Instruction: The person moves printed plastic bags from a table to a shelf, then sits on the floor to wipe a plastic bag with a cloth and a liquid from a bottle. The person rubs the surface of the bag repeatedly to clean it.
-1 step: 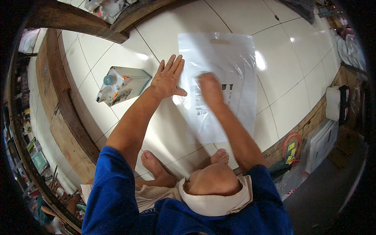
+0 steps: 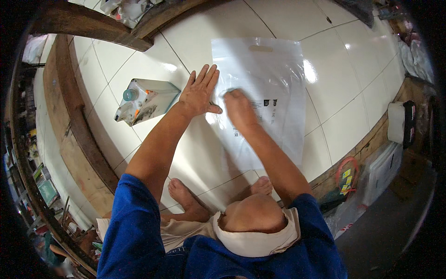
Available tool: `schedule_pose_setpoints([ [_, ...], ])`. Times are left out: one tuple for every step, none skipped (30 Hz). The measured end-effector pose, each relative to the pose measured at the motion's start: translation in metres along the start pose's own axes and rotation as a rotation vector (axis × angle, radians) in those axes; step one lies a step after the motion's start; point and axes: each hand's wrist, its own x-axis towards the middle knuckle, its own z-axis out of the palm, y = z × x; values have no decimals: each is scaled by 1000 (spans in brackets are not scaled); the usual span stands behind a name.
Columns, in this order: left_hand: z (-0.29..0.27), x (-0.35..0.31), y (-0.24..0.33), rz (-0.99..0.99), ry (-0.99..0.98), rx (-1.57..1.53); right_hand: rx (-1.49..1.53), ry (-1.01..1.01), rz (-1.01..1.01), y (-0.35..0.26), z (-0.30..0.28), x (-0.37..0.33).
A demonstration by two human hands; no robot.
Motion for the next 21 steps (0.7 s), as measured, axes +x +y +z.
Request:
schedule_pose_setpoints([
  [-2, -1, -2, 11, 5, 4, -14, 35, -14, 1, 1, -2],
  [-3, -2, -3, 20, 7, 2, -31, 63, -29, 8, 1, -6],
  [-5, 0, -1, 37, 18, -1, -43, 114, 16, 37, 1, -16],
  [-4, 0, -1, 52, 36, -26, -52, 166, 57, 70, -5, -27],
  [-1, 1, -3, 61, 56, -55, -5, 206, 95, 85, -30, -38],
  [3, -3, -7, 60, 70, -81, 50, 241, 127, 86, -53, -45],
  [3, -5, -8, 46, 72, -75, 32, 233, 190, 82, -65, -44],
  [1, -4, -6, 49, 76, -70, 6, 232, 265, 79, -78, -46],
  [0, -3, -3, 51, 81, -65, -20, 230, 340, 77, -83, -47],
  [-2, -2, -2, 33, 57, -24, -18, 298, 164, 82, -63, -41],
  [-8, 2, 3, 24, 31, 19, -17, 368, -3, 79, -38, -33],
  [-7, 0, 4, -3, -7, 61, -76, 224, 62, 46, -18, -24],
  [-5, -2, 6, 2, -23, 41, -56, 48, 23, 23, 1, -13],
  [-7, 0, 3, 4, -28, 23, -11, 28, -46, -5, 2, -14],
  [-8, 1, 2, 8, -32, 5, 1, 80, -36, 5, 8, -18],
  [-9, 2, 1, 14, -36, 14, 13, 132, -25, 21, 10, -24],
  [-9, 1, 1, 14, -39, 14, -31, 163, 35, 39, -3, -32],
  [-10, 1, 2, 19, -41, 14, -78, 197, 98, 58, -21, -42],
  [-8, 1, 1, 29, -3, -9, -26, 245, 115, 76, -41, -52],
  [-2, -2, -2, 32, 30, -30, 33, 289, 131, 87, -56, -57],
  [3, -5, -5, 39, 63, -52, 26, 286, 255, 86, -74, -55],
])
